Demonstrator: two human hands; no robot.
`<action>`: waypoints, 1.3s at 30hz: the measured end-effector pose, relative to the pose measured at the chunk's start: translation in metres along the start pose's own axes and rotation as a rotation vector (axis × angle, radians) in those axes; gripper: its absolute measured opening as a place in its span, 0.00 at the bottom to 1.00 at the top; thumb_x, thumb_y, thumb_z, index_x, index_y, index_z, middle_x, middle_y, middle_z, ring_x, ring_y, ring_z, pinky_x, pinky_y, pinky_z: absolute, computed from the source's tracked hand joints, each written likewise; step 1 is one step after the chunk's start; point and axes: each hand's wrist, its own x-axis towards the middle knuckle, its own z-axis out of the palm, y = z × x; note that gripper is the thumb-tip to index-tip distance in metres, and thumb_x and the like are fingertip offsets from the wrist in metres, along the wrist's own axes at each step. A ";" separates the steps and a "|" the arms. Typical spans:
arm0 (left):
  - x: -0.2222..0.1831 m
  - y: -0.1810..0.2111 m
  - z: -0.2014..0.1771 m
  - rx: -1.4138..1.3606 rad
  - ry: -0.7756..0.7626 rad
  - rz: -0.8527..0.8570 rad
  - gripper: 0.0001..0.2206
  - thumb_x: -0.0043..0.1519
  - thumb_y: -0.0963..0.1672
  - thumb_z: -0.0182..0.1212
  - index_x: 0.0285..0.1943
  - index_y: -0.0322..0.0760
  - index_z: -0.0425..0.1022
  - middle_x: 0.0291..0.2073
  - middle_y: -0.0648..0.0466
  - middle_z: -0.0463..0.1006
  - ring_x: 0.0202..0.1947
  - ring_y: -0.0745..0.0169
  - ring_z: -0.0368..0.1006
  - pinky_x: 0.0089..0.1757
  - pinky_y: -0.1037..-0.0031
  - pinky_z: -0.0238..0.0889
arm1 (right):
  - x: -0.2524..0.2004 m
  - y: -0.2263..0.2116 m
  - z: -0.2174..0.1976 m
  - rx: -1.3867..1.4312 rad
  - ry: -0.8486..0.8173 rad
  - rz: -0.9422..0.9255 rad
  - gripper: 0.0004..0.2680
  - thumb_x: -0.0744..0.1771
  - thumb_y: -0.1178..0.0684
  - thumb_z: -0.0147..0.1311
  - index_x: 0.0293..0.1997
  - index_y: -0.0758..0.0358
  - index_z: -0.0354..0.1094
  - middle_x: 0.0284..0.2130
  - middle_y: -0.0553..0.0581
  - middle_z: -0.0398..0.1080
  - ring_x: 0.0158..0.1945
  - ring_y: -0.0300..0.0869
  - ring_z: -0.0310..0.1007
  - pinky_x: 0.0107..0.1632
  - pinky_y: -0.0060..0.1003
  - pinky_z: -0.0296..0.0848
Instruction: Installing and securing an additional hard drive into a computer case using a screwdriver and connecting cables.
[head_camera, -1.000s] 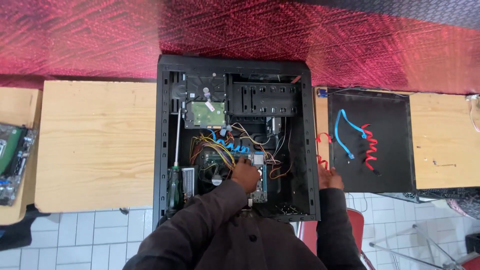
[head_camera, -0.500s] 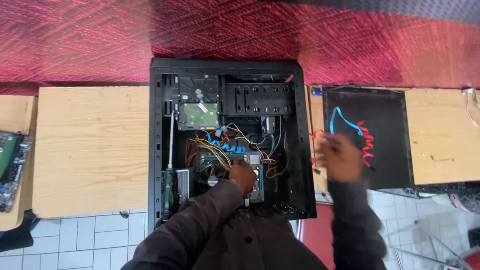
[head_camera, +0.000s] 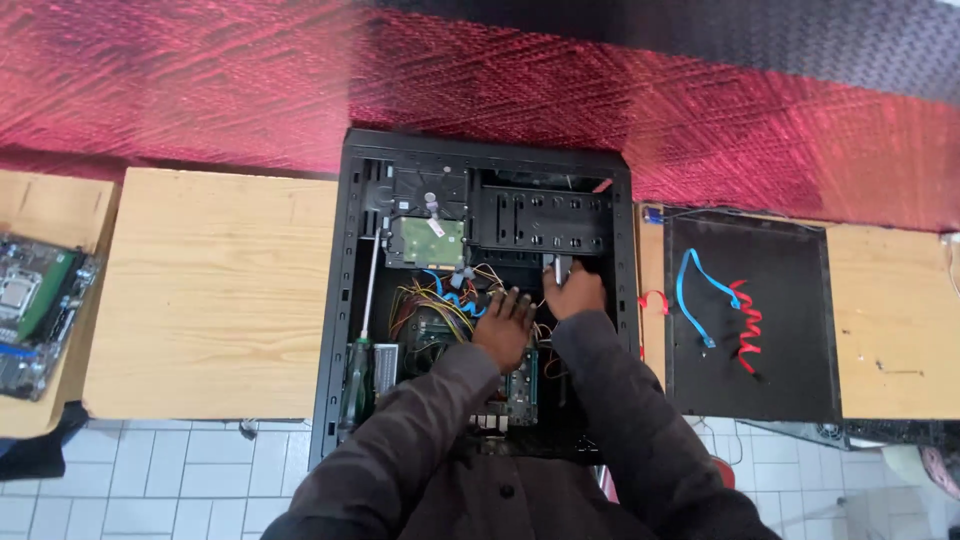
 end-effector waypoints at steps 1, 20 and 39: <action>0.002 -0.002 0.002 0.017 -0.028 -0.023 0.24 0.72 0.45 0.41 0.79 0.33 0.54 0.78 0.41 0.55 0.79 0.35 0.41 0.72 0.41 0.27 | 0.005 0.008 0.010 0.000 0.010 0.002 0.28 0.67 0.32 0.51 0.63 0.71 0.67 0.44 0.72 0.77 0.50 0.60 0.79 0.47 0.52 0.81; 0.005 0.009 -0.003 0.178 -0.253 -0.055 0.22 0.72 0.45 0.46 0.77 0.40 0.59 0.75 0.48 0.59 0.78 0.40 0.41 0.73 0.43 0.31 | -0.081 0.042 0.009 -0.014 -0.044 0.109 0.29 0.65 0.31 0.50 0.60 0.73 0.69 0.45 0.78 0.76 0.50 0.65 0.78 0.49 0.56 0.80; -0.039 0.010 -0.071 -1.396 0.164 -0.243 0.35 0.67 0.39 0.52 0.83 0.53 0.41 0.75 0.44 0.62 0.14 0.68 0.61 0.30 0.62 0.75 | -0.142 0.011 -0.049 0.155 0.344 -0.286 0.19 0.66 0.33 0.52 0.53 0.56 0.74 0.29 0.57 0.78 0.26 0.53 0.74 0.27 0.49 0.69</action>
